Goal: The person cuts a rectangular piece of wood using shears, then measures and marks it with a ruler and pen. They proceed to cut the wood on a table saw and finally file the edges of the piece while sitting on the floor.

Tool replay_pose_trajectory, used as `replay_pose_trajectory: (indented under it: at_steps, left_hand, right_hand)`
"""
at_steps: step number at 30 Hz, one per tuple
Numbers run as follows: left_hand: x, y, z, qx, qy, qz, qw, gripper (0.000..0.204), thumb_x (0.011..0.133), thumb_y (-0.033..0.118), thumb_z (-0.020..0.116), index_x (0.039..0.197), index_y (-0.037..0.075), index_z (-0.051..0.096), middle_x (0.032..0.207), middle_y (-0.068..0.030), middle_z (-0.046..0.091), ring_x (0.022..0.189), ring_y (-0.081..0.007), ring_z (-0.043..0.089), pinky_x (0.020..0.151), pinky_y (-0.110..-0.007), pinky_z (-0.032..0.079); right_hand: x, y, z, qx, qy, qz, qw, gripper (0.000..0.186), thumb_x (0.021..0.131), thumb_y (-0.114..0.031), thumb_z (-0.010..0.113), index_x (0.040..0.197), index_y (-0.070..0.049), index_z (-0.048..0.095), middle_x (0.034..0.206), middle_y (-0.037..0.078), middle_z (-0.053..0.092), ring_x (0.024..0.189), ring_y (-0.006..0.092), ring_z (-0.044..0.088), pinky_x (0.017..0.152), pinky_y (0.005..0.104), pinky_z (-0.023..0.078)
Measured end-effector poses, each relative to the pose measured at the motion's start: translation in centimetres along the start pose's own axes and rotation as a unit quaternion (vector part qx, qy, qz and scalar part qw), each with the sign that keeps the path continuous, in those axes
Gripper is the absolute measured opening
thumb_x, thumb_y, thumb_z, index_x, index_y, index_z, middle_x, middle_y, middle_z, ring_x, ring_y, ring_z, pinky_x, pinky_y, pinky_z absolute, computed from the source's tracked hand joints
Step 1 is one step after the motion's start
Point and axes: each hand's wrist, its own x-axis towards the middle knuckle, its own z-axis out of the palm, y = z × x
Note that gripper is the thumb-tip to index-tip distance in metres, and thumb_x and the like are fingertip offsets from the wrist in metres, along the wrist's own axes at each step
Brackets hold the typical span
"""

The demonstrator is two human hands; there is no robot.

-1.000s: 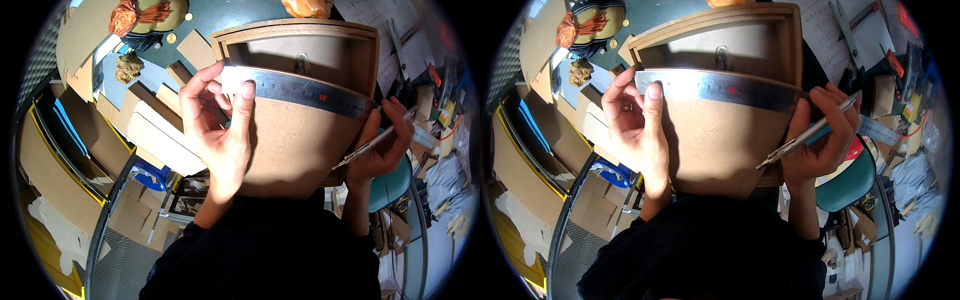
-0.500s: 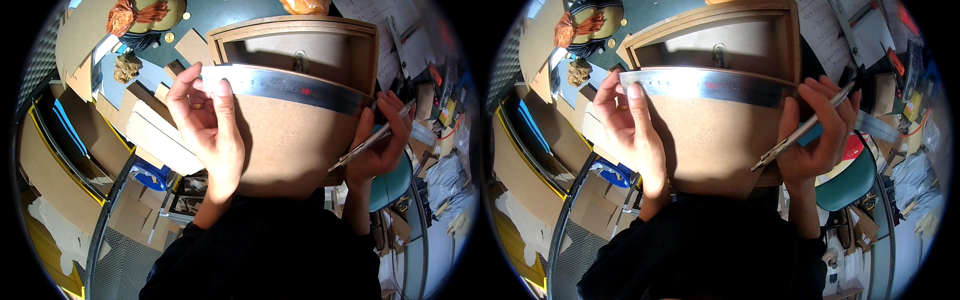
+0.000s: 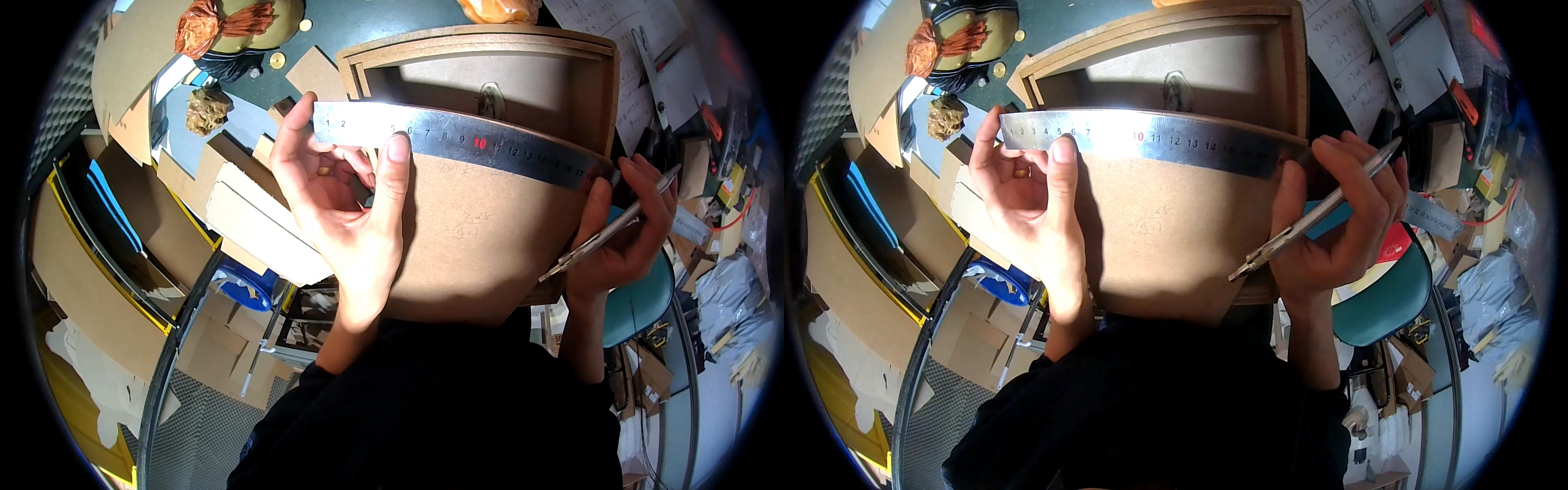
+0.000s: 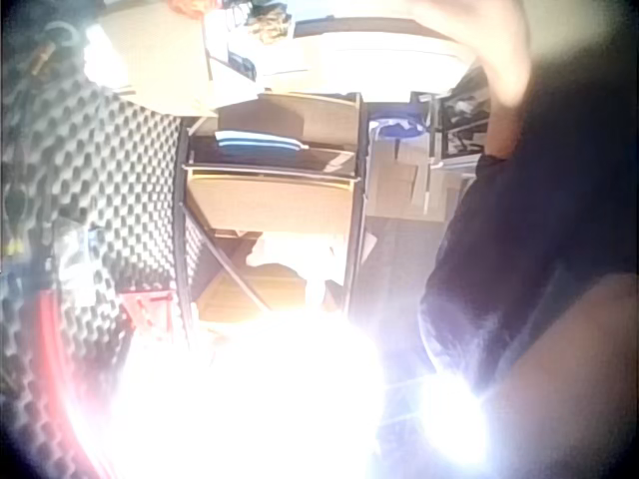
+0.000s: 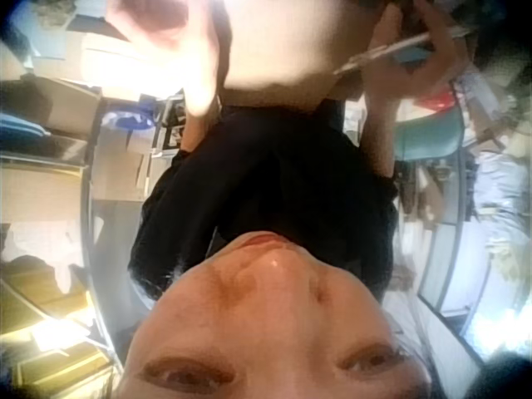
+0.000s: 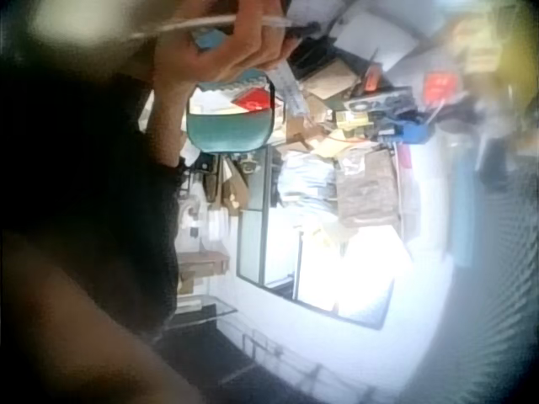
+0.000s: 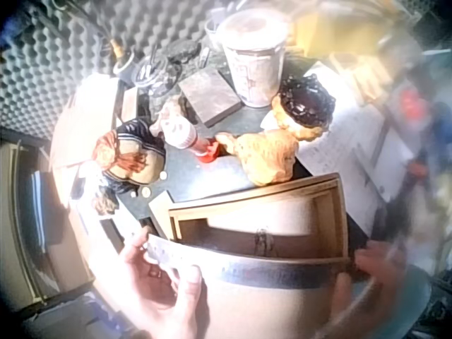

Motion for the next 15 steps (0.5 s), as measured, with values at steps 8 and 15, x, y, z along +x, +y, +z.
replay_pose_trajectory:
  at_steps: [8, 15]
  left_hand:
    - [-0.06, -0.05, -0.06, -0.008, 0.001, 0.003, 1.000, 0.066, 0.082, 0.001, 0.070, 0.137, -0.001, 0.033, 0.099, -0.0047, 0.051, 0.072, -0.0058, 0.044, 0.063, -0.018, 0.039]
    - [0.17, 0.11, 0.13, -0.015, -0.011, 0.003, 1.000, 0.062, 0.085, 0.002, 0.067, 0.139, -0.001, 0.035, 0.098, -0.0038, 0.052, 0.076, -0.0057, 0.044, 0.065, -0.017, 0.038]
  right_hand:
    - [0.00, 0.03, 0.00, 0.014, -0.003, -0.001, 1.000, 0.031, 0.077, -0.011, 0.072, 0.104, -0.009, 0.058, 0.096, 0.006, 0.065, 0.099, 0.0235, 0.061, 0.102, 0.0474, 0.035]
    - [0.03, -0.19, 0.12, 0.022, 0.000, 0.011, 1.000, 0.031, 0.077, -0.011, 0.072, 0.104, -0.009, 0.058, 0.096, 0.006, 0.065, 0.099, 0.0232, 0.061, 0.102, 0.0473, 0.035]
